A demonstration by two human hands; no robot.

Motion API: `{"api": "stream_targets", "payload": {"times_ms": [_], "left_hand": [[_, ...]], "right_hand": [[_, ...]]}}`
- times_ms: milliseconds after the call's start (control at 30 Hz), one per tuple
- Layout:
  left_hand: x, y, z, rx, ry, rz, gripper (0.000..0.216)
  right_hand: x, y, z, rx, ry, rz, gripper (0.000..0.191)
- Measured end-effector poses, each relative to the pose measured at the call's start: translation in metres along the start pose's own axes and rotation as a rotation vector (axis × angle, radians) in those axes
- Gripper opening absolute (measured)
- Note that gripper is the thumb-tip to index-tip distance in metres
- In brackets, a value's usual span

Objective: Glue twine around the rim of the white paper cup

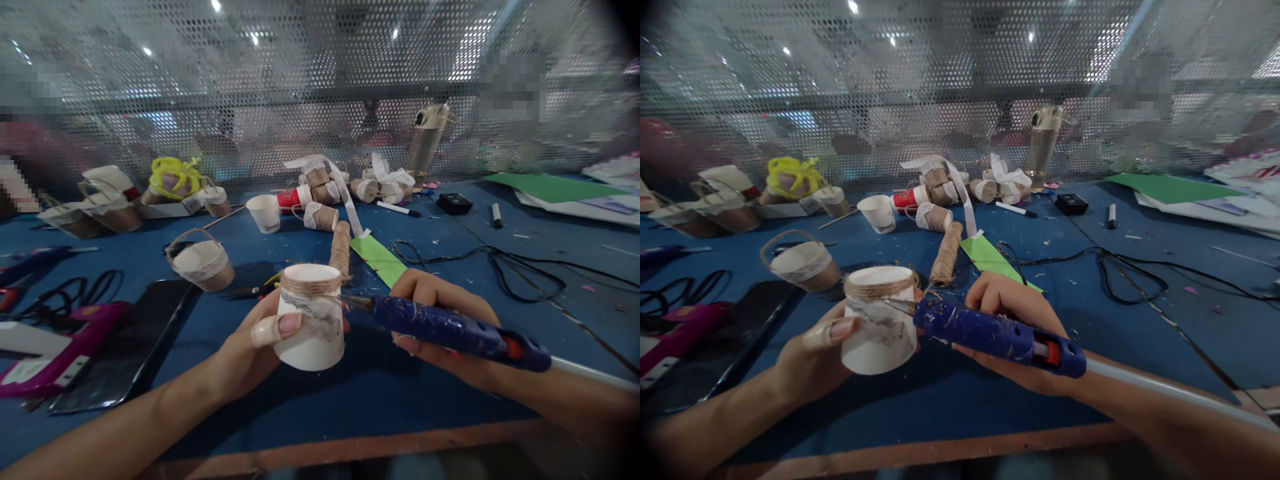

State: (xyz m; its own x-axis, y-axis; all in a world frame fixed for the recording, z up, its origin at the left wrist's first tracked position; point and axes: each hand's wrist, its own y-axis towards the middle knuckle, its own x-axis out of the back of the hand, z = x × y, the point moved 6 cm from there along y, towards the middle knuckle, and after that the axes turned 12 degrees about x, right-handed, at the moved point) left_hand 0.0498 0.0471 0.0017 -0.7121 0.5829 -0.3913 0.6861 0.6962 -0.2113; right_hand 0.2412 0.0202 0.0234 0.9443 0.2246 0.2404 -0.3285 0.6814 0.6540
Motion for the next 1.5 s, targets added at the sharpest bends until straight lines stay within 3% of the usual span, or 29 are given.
{"api": "stream_targets", "payload": {"times_ms": [300, 533, 667, 800, 1300, 1500], "left_hand": [[-0.001, -0.004, -0.003, -0.018, -0.021, -0.007, 0.047], [0.011, -0.006, 0.002, -0.089, 0.102, -0.093, 0.053], [0.026, -0.010, 0.007, -0.151, 0.207, -0.212, 0.062], [0.032, -0.011, 0.009, -0.192, 0.275, -0.252, 0.055], [0.017, -0.012, -0.006, -0.215, 0.443, -0.359, 0.049], [0.022, -0.009, -0.003, -0.203, 0.363, -0.298, 0.053]], "right_hand": [[0.006, 0.002, 0.003, -0.041, -0.239, 0.073, 0.025], [0.006, 0.004, 0.006, -0.058, -0.329, 0.047, 0.029], [0.006, 0.003, 0.007, -0.015, -0.362, 0.047, 0.030], [0.006, 0.003, 0.008, 0.026, -0.413, 0.063, 0.029], [0.004, -0.001, 0.007, 0.114, -0.496, 0.106, 0.029], [0.006, -0.001, 0.006, 0.093, -0.483, 0.077, 0.029]]}}
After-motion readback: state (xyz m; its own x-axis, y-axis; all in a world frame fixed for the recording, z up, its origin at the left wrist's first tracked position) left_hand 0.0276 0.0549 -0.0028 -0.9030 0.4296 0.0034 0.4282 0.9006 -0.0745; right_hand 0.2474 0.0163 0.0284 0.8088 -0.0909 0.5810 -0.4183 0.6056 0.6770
